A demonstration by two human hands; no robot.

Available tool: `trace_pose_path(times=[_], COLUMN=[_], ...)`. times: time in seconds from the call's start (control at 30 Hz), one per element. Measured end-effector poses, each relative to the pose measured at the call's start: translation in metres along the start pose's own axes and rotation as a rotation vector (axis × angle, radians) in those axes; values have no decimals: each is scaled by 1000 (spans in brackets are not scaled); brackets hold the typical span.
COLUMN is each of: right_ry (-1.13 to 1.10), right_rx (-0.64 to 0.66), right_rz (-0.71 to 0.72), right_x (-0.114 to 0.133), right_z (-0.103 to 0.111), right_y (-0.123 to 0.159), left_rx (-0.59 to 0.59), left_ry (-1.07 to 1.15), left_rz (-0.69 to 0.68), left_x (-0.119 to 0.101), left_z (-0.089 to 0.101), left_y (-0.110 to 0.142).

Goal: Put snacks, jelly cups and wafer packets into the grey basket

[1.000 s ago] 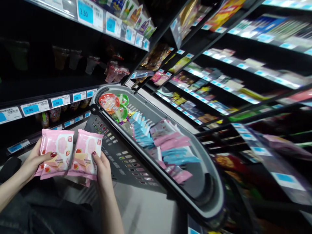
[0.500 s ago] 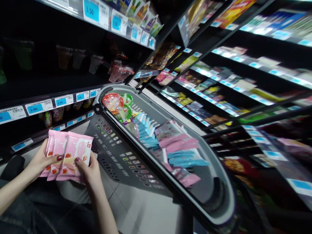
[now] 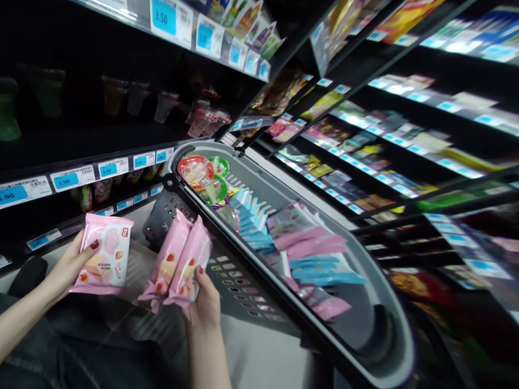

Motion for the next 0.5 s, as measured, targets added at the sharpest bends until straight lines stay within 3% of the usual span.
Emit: trace_pose_path(times=[0.13,0.33,0.5], right_ry=[-21,-46,-32], right_rx=[-35,-50,-45], right_rz=[-24,-189,-163], right_x=[-8,-53,-70], right_z=[-4,-34,-49], right_y=[2,8,15], left_rx=[5,-17,211], left_ry=[-14,-12,91], left_rz=[-9,37,-46], left_x=[2,17,14], left_z=[0,2,-11], left_y=[-1,-2,1])
Point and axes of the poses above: each hand's wrist, its own y-axis away from the middle knuckle, its own z-axis out of the back of the hand, x = y × z, the point moved 5 cm from there along -y, towards the middle knuckle, and after that the axes turned 13 degrees about -y, right-handed, at the moved point
